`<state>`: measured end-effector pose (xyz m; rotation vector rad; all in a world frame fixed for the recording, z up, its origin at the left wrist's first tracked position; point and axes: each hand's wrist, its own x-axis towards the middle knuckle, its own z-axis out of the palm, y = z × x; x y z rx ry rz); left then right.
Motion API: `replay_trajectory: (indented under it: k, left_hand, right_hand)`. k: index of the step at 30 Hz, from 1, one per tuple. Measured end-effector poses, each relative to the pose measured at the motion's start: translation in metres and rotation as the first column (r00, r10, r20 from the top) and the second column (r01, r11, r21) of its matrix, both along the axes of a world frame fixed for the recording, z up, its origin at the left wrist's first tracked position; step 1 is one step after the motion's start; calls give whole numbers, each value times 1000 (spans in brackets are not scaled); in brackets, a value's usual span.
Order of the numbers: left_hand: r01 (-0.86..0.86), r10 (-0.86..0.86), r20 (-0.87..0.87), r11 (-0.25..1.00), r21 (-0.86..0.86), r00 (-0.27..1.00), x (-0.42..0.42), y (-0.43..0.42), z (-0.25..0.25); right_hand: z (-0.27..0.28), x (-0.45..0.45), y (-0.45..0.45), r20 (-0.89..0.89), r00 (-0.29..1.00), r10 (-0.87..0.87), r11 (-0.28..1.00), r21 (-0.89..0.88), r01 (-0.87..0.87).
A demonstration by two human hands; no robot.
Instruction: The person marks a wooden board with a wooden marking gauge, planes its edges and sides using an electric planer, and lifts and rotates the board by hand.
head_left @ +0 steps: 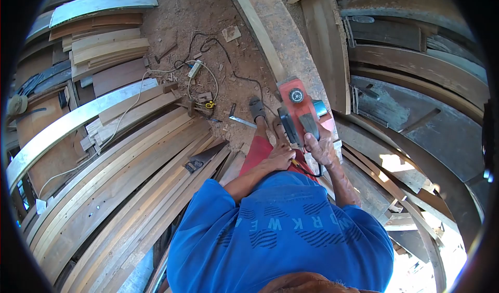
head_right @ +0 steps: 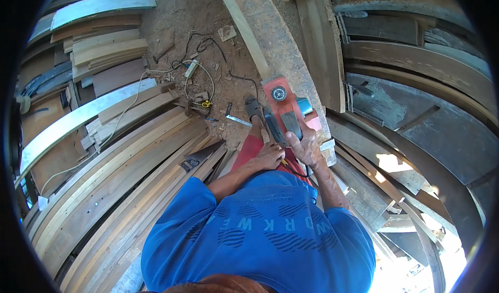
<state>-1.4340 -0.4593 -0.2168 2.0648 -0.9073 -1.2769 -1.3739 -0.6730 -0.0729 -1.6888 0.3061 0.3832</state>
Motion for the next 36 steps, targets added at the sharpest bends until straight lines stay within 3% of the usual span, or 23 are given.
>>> replay_trajectory:
  k: [3,7,11,13,16,19,24,27,28,30,33,36]
  left_hand:
    - [-48,41,117,997,58,992,4,20,-4]
    - [-273,254,168,957,99,953,11,33,-9]
    - [-439,438,215,897,-45,873,33,33,-12]
    - [-514,508,230,857,-39,830,53,25,8]
    - [-588,585,247,806,-72,772,61,27,-11]
    - [-605,594,390,788,-110,703,59,29,-15]
    - [-437,410,288,899,32,865,38,43,-27]
    - [-368,342,209,924,104,916,19,43,-23]
    - [-359,337,175,926,116,925,13,43,-25]
    - [-319,302,118,929,186,946,6,38,-19]
    - [-277,273,52,927,255,961,12,33,-8]
    - [-345,322,141,917,201,936,21,34,-22]
  right_hand:
    - [-2,20,7,26,1000,15,998,-63,-14]
    - [9,106,29,165,986,6,992,-122,14]
    - [-2,199,39,183,980,76,981,-187,-41]
    - [-7,242,40,103,987,126,991,-64,-120]
    - [1,272,40,118,986,117,991,52,-124]
    - [1,260,34,90,990,110,990,82,-118]
    - [12,166,26,10,999,50,996,75,-51]
    - [3,86,17,171,983,73,989,-138,-50]
    - [15,67,11,-19,995,96,993,-60,-97]
    - [9,38,11,-53,995,82,997,2,-82]
    - [0,49,17,-10,998,67,998,-19,-68]
    - [7,115,35,183,983,20,998,-65,-8]
